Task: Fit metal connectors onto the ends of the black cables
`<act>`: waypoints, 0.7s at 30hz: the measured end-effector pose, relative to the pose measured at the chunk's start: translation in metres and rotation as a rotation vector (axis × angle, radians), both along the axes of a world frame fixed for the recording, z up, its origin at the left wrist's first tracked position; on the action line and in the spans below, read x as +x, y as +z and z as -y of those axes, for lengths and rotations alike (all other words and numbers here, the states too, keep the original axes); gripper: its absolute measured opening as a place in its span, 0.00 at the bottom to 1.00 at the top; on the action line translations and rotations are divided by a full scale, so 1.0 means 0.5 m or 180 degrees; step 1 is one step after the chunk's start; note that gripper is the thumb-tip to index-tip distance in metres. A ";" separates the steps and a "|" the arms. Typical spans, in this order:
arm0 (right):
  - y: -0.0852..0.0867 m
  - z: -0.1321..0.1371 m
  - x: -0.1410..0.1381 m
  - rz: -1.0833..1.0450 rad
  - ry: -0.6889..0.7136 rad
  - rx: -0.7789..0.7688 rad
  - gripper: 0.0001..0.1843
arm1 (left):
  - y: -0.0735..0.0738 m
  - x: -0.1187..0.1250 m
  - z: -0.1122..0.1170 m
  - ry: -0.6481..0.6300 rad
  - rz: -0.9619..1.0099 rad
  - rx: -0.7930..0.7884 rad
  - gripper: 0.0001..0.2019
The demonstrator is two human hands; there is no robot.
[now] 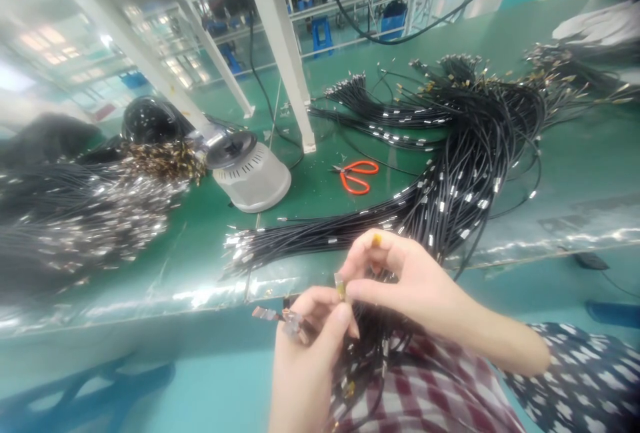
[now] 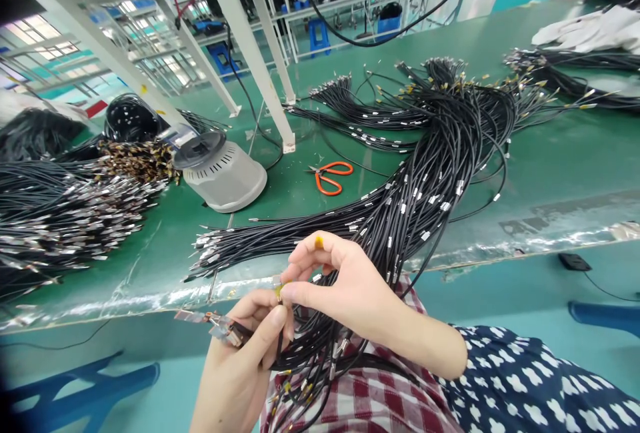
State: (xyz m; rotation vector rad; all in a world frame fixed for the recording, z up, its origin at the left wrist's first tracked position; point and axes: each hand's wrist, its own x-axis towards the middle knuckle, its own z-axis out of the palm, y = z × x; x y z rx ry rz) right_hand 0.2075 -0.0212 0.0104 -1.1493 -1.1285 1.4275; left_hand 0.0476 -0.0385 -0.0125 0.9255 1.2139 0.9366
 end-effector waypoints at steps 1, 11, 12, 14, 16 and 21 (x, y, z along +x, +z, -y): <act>0.003 0.002 -0.004 0.0048 -0.0076 0.0021 0.11 | -0.001 0.001 0.000 0.0004 -0.0023 0.0009 0.10; -0.007 0.035 -0.025 0.0449 -0.0852 0.0322 0.10 | 0.004 0.017 0.012 0.0171 -0.0069 0.0026 0.10; -0.008 0.037 -0.026 0.0457 -0.0897 0.0324 0.10 | 0.004 0.017 0.011 0.0179 -0.0032 -0.0003 0.10; -0.009 0.041 -0.026 0.0439 -0.0994 0.0329 0.10 | 0.004 0.017 0.007 0.0231 0.0082 -0.0073 0.10; -0.008 0.043 -0.024 0.0340 -0.0981 0.0263 0.10 | 0.004 0.017 0.005 0.0284 0.0164 -0.0103 0.10; -0.010 0.033 -0.017 -0.0421 -0.0484 -0.0204 0.11 | 0.009 0.018 0.008 0.0145 0.0141 -0.0074 0.09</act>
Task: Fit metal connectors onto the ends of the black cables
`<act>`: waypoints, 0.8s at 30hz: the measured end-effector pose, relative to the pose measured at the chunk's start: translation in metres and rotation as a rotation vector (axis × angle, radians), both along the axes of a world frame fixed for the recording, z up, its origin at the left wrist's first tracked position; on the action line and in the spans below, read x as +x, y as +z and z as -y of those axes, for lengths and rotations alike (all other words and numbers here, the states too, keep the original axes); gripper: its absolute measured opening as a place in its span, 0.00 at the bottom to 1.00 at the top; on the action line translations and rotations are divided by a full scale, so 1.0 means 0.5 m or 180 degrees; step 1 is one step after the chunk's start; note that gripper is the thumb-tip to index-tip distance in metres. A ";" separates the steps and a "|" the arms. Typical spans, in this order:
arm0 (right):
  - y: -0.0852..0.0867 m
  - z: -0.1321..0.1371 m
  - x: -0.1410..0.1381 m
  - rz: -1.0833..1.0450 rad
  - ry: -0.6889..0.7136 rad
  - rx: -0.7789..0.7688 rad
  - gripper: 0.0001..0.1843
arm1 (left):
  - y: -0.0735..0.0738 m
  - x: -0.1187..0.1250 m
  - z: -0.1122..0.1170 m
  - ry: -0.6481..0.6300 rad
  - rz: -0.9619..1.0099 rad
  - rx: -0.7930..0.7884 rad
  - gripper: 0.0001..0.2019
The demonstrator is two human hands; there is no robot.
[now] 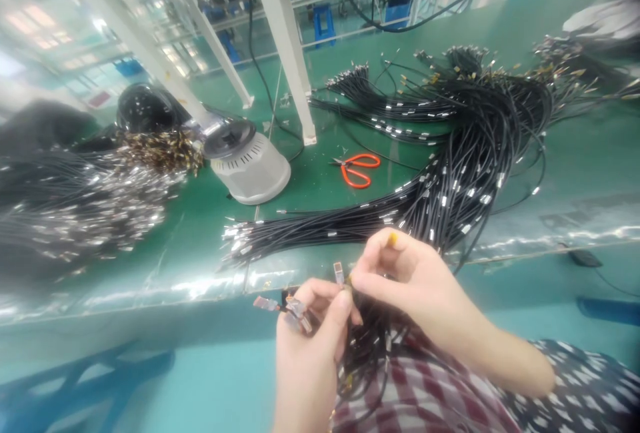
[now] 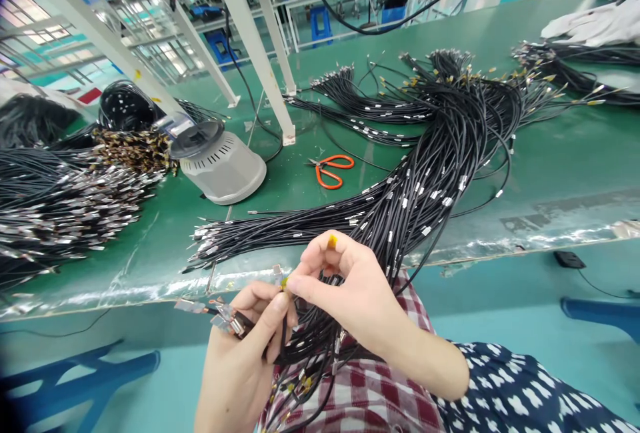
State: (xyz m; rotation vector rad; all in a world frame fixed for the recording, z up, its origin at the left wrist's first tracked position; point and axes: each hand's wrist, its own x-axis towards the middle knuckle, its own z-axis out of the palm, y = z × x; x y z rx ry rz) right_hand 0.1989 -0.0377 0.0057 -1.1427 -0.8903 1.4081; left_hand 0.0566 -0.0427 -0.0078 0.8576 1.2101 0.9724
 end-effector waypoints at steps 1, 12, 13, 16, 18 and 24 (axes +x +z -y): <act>-0.001 -0.003 0.000 -0.0147 0.0065 -0.0026 0.11 | 0.001 0.000 0.001 -0.0004 0.0000 -0.0005 0.09; -0.006 -0.009 -0.004 -0.0391 0.0066 -0.0161 0.18 | 0.000 0.000 -0.001 -0.0038 -0.0003 0.0014 0.10; -0.004 -0.009 -0.004 -0.0372 0.0042 -0.0171 0.18 | 0.001 0.001 -0.001 -0.0043 -0.0001 0.0005 0.10; -0.002 -0.010 -0.005 -0.0296 -0.0003 -0.0174 0.18 | 0.001 0.002 -0.002 -0.0043 -0.0010 -0.0004 0.10; -0.001 -0.011 -0.004 -0.0238 -0.0019 -0.0174 0.18 | 0.000 0.002 -0.002 -0.0036 0.0011 -0.0003 0.10; -0.001 -0.012 -0.004 -0.0138 -0.0065 -0.0184 0.18 | -0.001 0.000 -0.002 -0.0081 -0.0055 0.0034 0.10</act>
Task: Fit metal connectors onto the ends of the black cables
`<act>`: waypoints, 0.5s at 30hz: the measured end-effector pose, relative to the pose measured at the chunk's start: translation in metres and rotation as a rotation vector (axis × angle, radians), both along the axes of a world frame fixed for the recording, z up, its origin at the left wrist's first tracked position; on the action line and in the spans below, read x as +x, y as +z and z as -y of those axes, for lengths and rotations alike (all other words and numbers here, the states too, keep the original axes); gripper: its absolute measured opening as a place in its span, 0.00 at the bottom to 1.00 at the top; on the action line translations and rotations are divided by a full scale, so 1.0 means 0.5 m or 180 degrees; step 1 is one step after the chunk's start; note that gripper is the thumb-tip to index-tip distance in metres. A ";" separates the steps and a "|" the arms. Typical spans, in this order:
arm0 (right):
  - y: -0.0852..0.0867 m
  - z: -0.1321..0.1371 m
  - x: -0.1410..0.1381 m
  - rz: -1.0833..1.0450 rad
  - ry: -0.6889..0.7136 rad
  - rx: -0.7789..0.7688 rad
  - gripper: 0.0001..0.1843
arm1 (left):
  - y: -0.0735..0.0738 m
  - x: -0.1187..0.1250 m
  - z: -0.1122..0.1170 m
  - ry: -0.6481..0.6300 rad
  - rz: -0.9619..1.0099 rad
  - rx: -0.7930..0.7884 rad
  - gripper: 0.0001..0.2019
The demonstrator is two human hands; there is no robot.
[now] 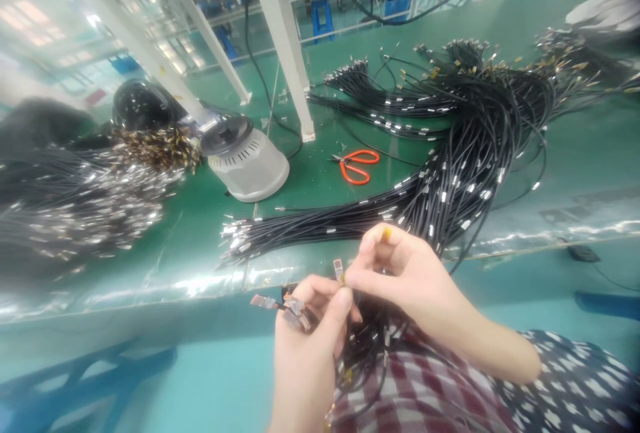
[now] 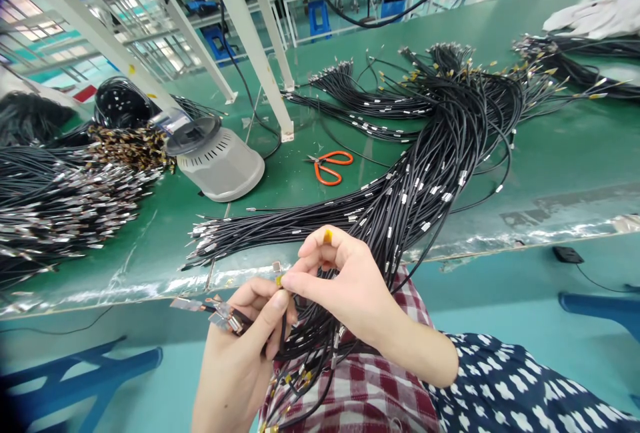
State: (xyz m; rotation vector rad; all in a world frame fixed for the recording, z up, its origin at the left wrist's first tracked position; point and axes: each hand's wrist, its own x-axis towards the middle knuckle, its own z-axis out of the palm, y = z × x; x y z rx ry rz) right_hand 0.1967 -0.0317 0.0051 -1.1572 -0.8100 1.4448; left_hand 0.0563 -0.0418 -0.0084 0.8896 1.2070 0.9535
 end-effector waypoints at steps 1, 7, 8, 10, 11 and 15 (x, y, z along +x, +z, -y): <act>0.000 0.000 0.000 0.0002 0.0000 0.0003 0.18 | 0.000 0.000 0.000 -0.0004 -0.0020 0.0006 0.10; 0.000 0.001 0.001 0.0002 -0.0014 0.0007 0.18 | 0.002 0.002 -0.002 -0.0017 0.0017 -0.0046 0.10; 0.000 0.001 0.001 0.0005 -0.0015 0.0005 0.18 | 0.002 0.003 -0.002 -0.0008 0.0022 -0.0051 0.10; 0.000 0.001 0.001 0.0020 -0.0015 -0.0001 0.18 | 0.002 0.004 -0.002 0.0019 0.0038 -0.0050 0.10; 0.000 0.001 0.000 0.0030 -0.0014 -0.0004 0.18 | 0.002 0.004 -0.001 0.0037 0.0044 -0.0046 0.10; 0.000 0.002 0.000 0.0024 -0.0002 -0.0017 0.18 | 0.002 0.003 0.001 0.0049 0.0041 -0.0030 0.10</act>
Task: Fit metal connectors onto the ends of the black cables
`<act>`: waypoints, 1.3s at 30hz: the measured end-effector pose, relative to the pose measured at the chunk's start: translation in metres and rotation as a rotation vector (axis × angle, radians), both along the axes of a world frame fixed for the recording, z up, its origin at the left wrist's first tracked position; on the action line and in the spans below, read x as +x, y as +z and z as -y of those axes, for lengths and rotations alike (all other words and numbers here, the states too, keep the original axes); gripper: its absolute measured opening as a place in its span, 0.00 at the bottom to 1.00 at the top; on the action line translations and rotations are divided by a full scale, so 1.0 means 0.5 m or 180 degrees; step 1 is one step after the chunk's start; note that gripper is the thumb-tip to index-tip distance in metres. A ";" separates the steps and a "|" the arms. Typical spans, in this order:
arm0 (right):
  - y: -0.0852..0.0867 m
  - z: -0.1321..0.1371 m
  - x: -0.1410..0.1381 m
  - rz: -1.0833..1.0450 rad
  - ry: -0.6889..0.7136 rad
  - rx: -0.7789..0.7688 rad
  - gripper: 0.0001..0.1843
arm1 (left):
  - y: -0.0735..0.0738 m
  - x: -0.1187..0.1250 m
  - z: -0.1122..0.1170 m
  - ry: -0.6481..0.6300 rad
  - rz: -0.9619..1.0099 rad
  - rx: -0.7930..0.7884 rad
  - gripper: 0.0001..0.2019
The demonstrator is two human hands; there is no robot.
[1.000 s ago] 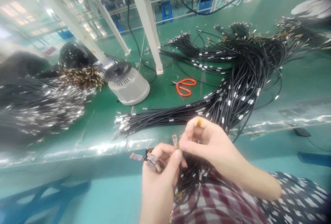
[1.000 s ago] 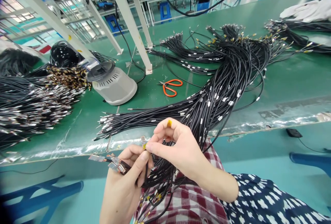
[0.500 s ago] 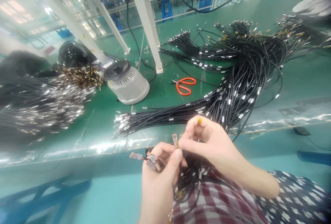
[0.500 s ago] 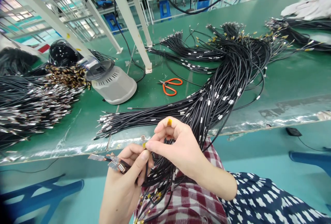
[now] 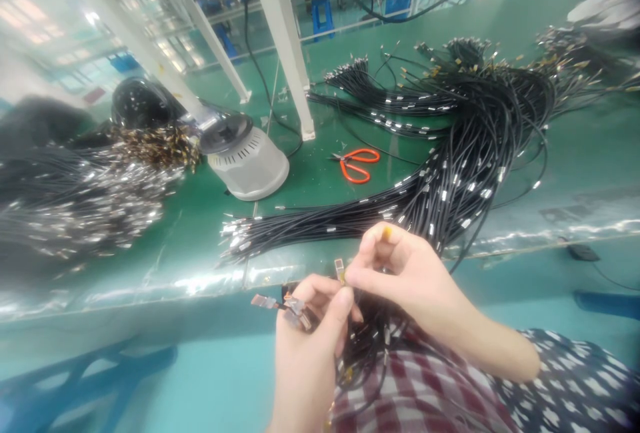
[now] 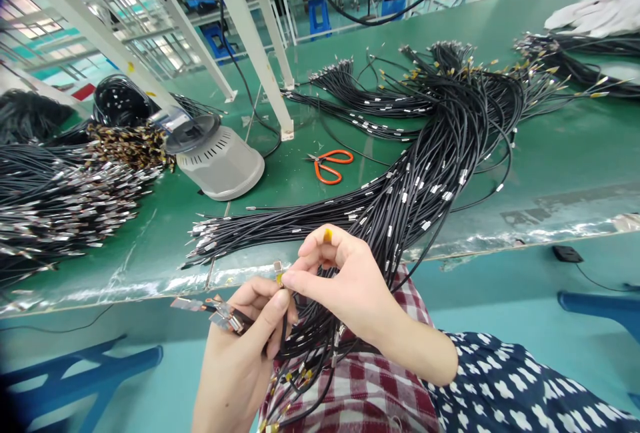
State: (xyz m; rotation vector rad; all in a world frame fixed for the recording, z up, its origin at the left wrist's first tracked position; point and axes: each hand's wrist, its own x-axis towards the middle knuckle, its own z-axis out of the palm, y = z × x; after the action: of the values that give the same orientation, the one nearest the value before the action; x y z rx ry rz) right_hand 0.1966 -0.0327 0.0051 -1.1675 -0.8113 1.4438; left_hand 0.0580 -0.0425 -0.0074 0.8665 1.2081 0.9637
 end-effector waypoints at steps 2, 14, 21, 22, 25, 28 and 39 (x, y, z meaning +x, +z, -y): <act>0.000 0.000 0.000 -0.0028 0.0023 -0.0019 0.18 | 0.000 -0.001 0.000 -0.0032 -0.0010 0.0000 0.10; -0.009 -0.001 -0.009 -0.0078 0.0038 -0.0004 0.13 | -0.004 0.003 0.006 -0.0013 -0.0177 0.0203 0.04; -0.008 -0.005 -0.015 -0.0322 0.0159 0.0029 0.14 | -0.001 0.004 -0.002 -0.0066 0.0200 0.0108 0.14; -0.007 -0.006 -0.015 -0.0362 0.0192 0.0030 0.14 | 0.001 0.005 -0.004 -0.0086 0.0193 0.0096 0.15; -0.004 -0.007 -0.012 -0.0454 0.0307 0.0006 0.14 | 0.004 0.003 -0.007 -0.0101 0.0150 0.0047 0.17; -0.001 -0.007 -0.010 -0.0239 0.0190 0.0036 0.14 | 0.001 -0.003 -0.006 -0.0088 0.0181 0.0088 0.15; -0.014 0.009 -0.007 -0.0051 0.0140 0.0231 0.08 | -0.017 -0.015 -0.015 0.0110 0.0236 -0.0063 0.09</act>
State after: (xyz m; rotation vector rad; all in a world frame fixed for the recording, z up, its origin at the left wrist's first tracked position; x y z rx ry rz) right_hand 0.1929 -0.0370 -0.0020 -1.0882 -0.8761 1.4459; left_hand 0.0506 -0.0351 -0.0161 0.7900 1.1705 1.0017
